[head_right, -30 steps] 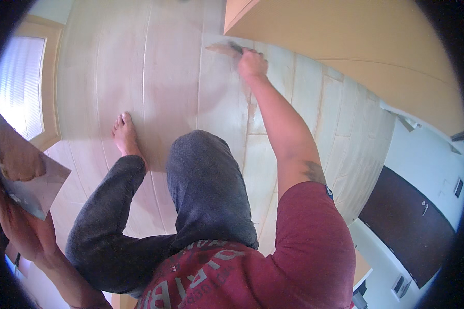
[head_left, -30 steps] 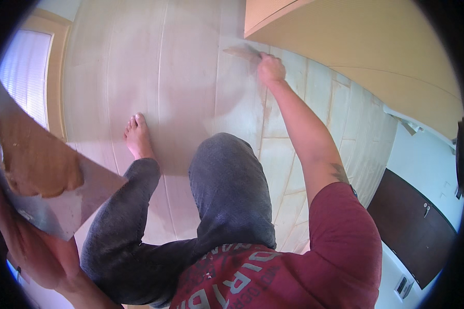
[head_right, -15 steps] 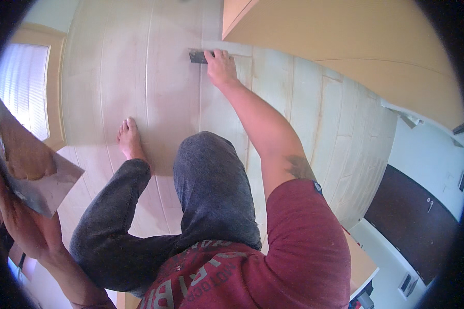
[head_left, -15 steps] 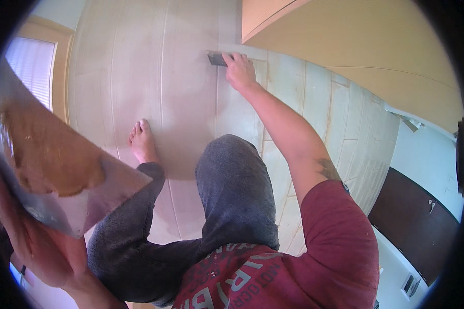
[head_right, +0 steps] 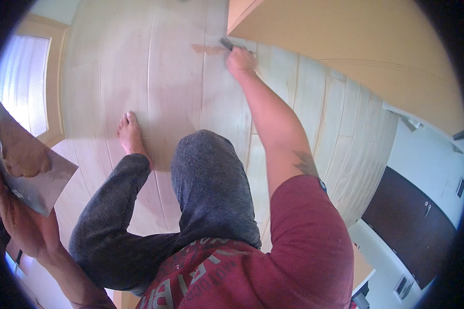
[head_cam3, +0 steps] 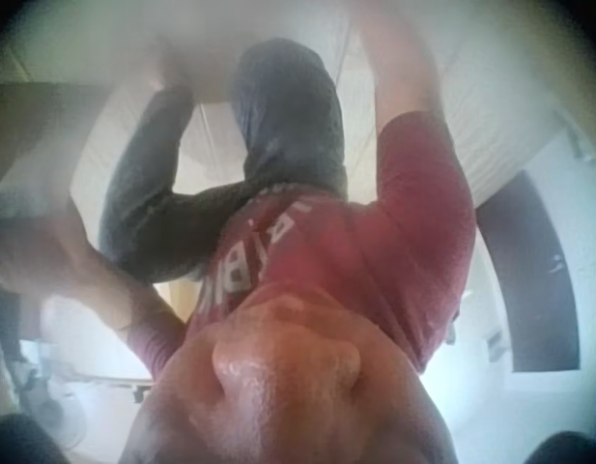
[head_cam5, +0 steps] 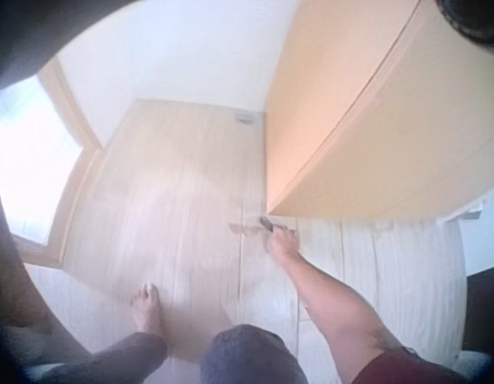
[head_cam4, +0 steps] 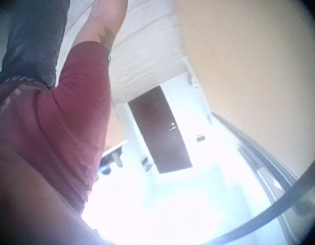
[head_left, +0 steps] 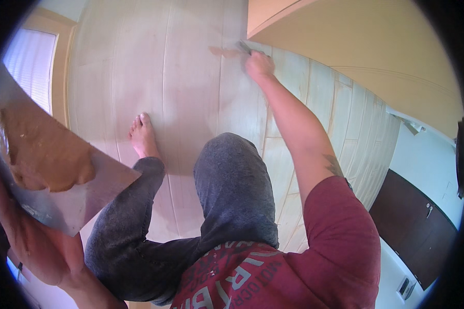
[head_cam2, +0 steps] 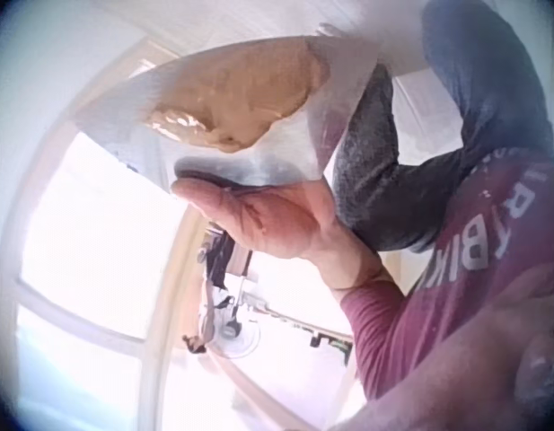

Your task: The person applies grout to the gaps between floor tiles using a grout float and a trowel. They spread the grout across the surface and work it into the joints, then scrape off the excess. The person briefly moves to a countertop to gather more grout before returning to the floor to continue the task.

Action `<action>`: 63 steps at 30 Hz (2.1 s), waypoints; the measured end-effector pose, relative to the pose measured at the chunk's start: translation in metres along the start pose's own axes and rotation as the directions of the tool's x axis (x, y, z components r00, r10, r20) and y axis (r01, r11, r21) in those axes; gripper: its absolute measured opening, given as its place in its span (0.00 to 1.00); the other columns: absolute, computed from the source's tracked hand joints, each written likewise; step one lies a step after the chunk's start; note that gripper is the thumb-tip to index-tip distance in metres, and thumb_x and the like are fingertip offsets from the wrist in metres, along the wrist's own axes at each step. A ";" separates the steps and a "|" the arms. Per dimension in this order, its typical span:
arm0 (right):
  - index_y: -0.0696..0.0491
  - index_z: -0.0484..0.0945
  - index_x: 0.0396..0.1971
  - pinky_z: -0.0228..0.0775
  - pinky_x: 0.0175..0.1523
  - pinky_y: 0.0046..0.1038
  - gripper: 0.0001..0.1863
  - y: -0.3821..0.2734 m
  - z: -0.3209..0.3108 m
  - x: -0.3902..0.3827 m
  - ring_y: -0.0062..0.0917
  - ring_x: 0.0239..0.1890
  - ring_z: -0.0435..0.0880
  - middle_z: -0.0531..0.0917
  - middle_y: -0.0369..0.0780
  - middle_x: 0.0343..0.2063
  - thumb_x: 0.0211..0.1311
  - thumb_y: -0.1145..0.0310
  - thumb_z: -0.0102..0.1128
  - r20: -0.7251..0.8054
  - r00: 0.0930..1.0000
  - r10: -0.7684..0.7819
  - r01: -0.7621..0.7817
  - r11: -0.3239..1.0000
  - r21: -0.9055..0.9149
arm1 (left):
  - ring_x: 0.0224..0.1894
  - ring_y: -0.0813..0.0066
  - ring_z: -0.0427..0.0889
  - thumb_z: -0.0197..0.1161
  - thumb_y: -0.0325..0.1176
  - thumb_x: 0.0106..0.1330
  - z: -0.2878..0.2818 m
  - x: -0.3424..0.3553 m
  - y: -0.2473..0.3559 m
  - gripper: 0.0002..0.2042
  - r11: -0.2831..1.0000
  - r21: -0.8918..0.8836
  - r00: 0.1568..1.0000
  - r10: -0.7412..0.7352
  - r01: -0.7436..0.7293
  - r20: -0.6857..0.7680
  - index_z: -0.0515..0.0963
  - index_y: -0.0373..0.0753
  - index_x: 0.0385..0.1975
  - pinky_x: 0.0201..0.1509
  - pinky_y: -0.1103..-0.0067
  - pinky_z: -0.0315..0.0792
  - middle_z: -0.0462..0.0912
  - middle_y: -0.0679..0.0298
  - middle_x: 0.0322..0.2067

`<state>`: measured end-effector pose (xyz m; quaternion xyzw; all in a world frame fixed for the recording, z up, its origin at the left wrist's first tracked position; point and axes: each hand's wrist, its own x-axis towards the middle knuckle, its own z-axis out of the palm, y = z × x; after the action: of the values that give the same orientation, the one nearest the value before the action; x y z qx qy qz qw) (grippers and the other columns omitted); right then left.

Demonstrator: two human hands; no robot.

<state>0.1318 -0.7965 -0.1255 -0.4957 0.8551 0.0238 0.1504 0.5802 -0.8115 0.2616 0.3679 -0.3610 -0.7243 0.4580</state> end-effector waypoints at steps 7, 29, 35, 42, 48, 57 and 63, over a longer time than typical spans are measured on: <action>0.51 0.88 0.48 0.80 0.59 0.48 0.14 -0.084 0.027 -0.027 0.45 0.57 0.85 0.86 0.45 0.51 0.67 0.67 0.58 0.128 0.974 -0.189 0.185 0.982 0.038 | 0.82 0.63 0.55 0.37 0.39 0.87 0.034 -0.009 -0.008 0.27 0.987 0.159 0.795 0.122 -0.032 -0.594 0.53 0.46 0.83 0.84 0.56 0.53 0.56 0.66 0.81; 0.48 0.88 0.48 0.78 0.59 0.49 0.16 -0.031 0.005 0.006 0.46 0.56 0.85 0.87 0.47 0.52 0.69 0.67 0.53 -0.024 0.999 -0.033 0.033 0.999 0.032 | 0.82 0.62 0.56 0.36 0.39 0.88 0.015 -0.013 -0.002 0.25 0.980 0.152 0.757 0.197 -0.130 -0.623 0.56 0.51 0.82 0.84 0.50 0.52 0.54 0.68 0.82; 0.45 0.88 0.50 0.79 0.60 0.48 0.16 -0.069 0.030 -0.012 0.46 0.55 0.85 0.87 0.45 0.51 0.68 0.67 0.54 0.108 0.958 -0.266 0.261 0.963 0.061 | 0.82 0.63 0.56 0.39 0.37 0.87 -0.012 -0.011 -0.004 0.25 0.996 -0.080 0.937 0.063 -0.037 0.345 0.56 0.49 0.82 0.84 0.51 0.52 0.54 0.68 0.82; 0.40 0.88 0.54 0.74 0.61 0.46 0.19 -0.064 0.014 0.008 0.38 0.57 0.84 0.89 0.37 0.50 0.67 0.70 0.55 -0.058 0.937 -0.345 0.345 0.938 -0.019 | 0.82 0.60 0.55 0.38 0.37 0.87 -0.050 -0.031 -0.003 0.25 0.992 -0.064 0.994 0.106 -0.104 0.021 0.57 0.49 0.81 0.84 0.48 0.50 0.53 0.67 0.82; 0.38 0.87 0.58 0.71 0.61 0.46 0.25 -0.041 0.015 -0.010 0.39 0.58 0.81 0.89 0.35 0.52 0.65 0.76 0.55 0.128 0.852 -0.508 0.519 0.852 -0.069 | 0.82 0.59 0.54 0.38 0.36 0.87 -0.032 -0.030 -0.002 0.25 0.995 -0.001 0.994 0.097 -0.097 -0.043 0.57 0.50 0.82 0.83 0.46 0.51 0.52 0.67 0.82; 0.43 0.88 0.52 0.75 0.58 0.48 0.20 -0.046 0.016 0.011 0.44 0.51 0.86 0.90 0.43 0.45 0.63 0.74 0.58 -0.133 0.917 -0.377 0.380 0.925 -0.001 | 0.81 0.61 0.58 0.38 0.37 0.87 -0.038 -0.027 0.000 0.26 0.997 -0.038 0.934 0.082 -0.073 0.347 0.55 0.49 0.82 0.83 0.48 0.53 0.54 0.67 0.82; 0.47 0.88 0.45 0.82 0.50 0.49 0.15 -0.070 0.027 -0.021 0.47 0.46 0.88 0.90 0.47 0.42 0.61 0.72 0.57 0.114 0.909 -0.400 0.415 0.890 -0.189 | 0.81 0.62 0.58 0.40 0.37 0.86 -0.011 -0.023 -0.004 0.26 0.995 0.020 0.995 0.098 -0.099 0.034 0.56 0.49 0.82 0.84 0.50 0.52 0.56 0.66 0.81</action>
<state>0.2081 -0.8093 -0.1380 -0.6759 0.7186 0.0990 0.1299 0.5952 -0.7907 0.2574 0.3428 -0.3938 -0.7028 0.4832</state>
